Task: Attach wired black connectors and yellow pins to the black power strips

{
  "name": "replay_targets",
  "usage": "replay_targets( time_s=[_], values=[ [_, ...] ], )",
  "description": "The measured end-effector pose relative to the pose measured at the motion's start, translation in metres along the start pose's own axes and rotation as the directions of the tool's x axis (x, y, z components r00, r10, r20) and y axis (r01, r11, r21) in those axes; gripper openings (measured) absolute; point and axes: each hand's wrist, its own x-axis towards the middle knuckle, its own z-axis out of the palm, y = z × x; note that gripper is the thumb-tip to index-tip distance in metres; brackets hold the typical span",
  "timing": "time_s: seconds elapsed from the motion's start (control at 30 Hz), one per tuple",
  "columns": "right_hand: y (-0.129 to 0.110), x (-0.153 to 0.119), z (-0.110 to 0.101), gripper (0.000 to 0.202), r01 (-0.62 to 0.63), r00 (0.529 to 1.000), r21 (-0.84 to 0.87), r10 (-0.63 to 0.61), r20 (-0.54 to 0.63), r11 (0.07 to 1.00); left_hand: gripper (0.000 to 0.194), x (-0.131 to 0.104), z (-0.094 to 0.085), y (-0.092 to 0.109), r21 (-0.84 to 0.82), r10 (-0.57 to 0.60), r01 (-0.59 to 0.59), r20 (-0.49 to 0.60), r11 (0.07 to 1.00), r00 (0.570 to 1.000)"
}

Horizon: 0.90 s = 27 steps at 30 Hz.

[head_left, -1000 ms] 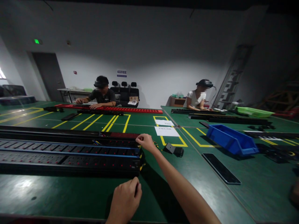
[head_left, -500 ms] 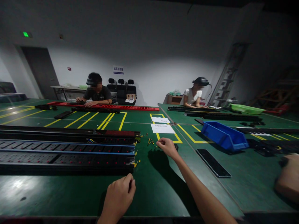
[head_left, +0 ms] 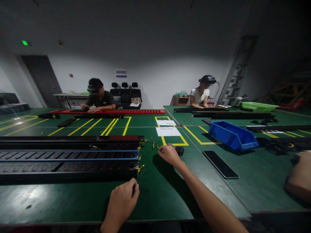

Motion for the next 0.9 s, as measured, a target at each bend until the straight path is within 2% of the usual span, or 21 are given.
replay_targets(
  time_s=[0.27,0.47,0.57,0.7,0.8,0.9],
  values=[
    [-0.014,-0.006,0.001,0.017,0.063,0.993,0.019,-0.065,0.094,0.998,0.023,0.001,0.000,0.000,0.003,-0.013,0.013,0.011,1.000,1.000],
    [-0.014,-0.008,0.007,0.016,0.087,0.994,0.055,-0.090,0.060,0.995,0.021,0.001,-0.001,0.002,-0.005,-0.007,0.007,0.010,1.000,1.000],
    [-0.019,-0.010,0.010,0.015,0.164,0.985,0.173,-0.172,0.027,0.971,0.021,0.001,0.000,0.001,-0.002,-0.008,0.008,0.012,1.000,1.000],
    [-0.031,-0.015,0.017,0.015,0.283,0.944,0.383,-0.326,0.050,0.879,0.022,0.001,0.001,0.001,0.000,-0.001,0.001,0.011,1.000,1.000],
    [-0.041,-0.019,0.025,0.014,0.306,0.908,0.529,-0.410,0.087,0.791,0.021,0.002,0.001,0.000,0.006,-0.006,0.006,0.014,1.000,1.000],
    [-0.047,-0.022,0.032,0.015,0.293,0.894,0.599,-0.436,0.105,0.745,0.021,0.001,0.001,0.001,0.007,-0.010,0.010,0.017,1.000,1.000]
  ],
)
